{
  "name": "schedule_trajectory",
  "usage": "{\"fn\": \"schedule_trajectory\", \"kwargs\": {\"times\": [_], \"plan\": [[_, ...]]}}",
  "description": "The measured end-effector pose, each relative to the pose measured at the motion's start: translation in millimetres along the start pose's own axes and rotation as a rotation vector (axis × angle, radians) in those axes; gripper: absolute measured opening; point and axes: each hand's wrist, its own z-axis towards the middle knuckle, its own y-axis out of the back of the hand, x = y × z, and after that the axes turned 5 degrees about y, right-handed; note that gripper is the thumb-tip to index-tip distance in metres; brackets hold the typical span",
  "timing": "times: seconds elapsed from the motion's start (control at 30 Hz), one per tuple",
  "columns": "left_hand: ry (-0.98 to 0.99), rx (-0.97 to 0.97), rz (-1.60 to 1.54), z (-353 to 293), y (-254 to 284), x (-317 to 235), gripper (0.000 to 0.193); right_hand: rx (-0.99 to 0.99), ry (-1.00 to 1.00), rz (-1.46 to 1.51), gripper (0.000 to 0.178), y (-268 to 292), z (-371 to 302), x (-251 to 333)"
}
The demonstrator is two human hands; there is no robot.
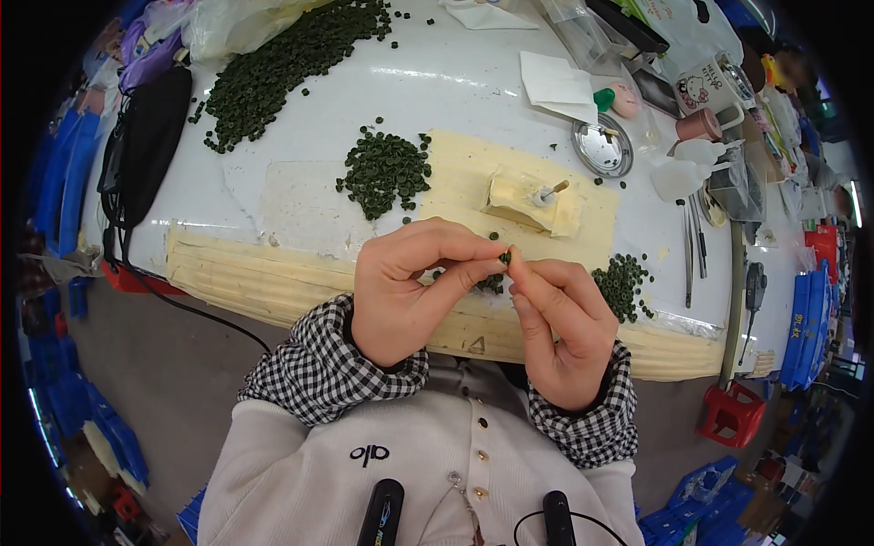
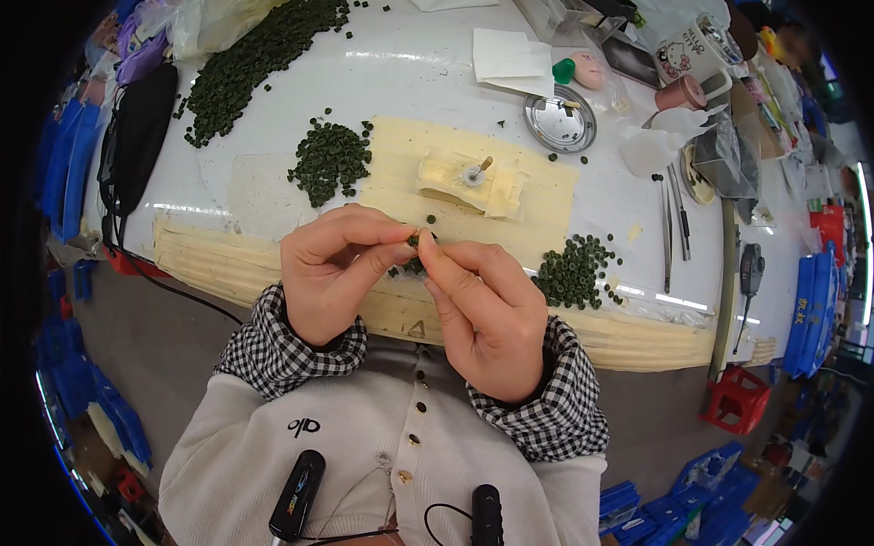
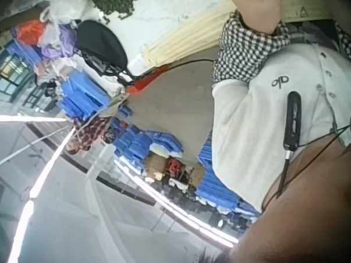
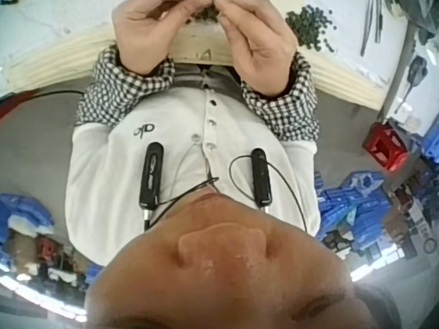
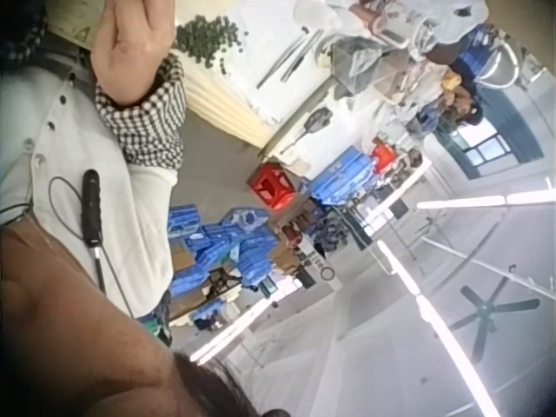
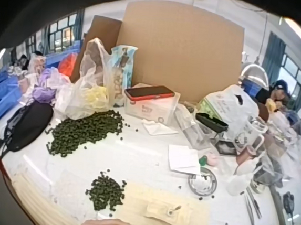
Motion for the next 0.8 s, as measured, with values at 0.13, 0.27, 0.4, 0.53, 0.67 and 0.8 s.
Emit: {"fn": "schedule_trajectory", "kwargs": {"times": [0.13, 0.27, 0.4, 0.53, 0.67, 0.8], "plan": [[0.035, 0.026, -0.002, 1, -1, -5, 0.017, -0.003, -0.018, -0.012, 0.036, 1, -1, 0], [0.016, 0.061, 0.166, 2, 6, -15, 0.018, -0.051, -0.096, -0.099, 0.035, 14, -1, 0], [-0.075, 0.045, 0.494, -2, 17, -9, 0.014, -0.200, -0.226, -0.301, 0.016, 38, -16, -11], [-0.110, 0.090, 0.591, -5, 22, -6, 0.017, -0.056, -0.159, -0.491, 0.015, 49, -28, -16], [-0.019, 0.068, 0.529, -9, 23, -12, 0.019, 0.032, -0.143, -0.558, 0.018, 43, -35, -13], [-0.056, -0.038, 0.564, -6, 34, -16, 0.018, 0.018, -0.110, -0.563, 0.019, 37, -35, -18]]}}
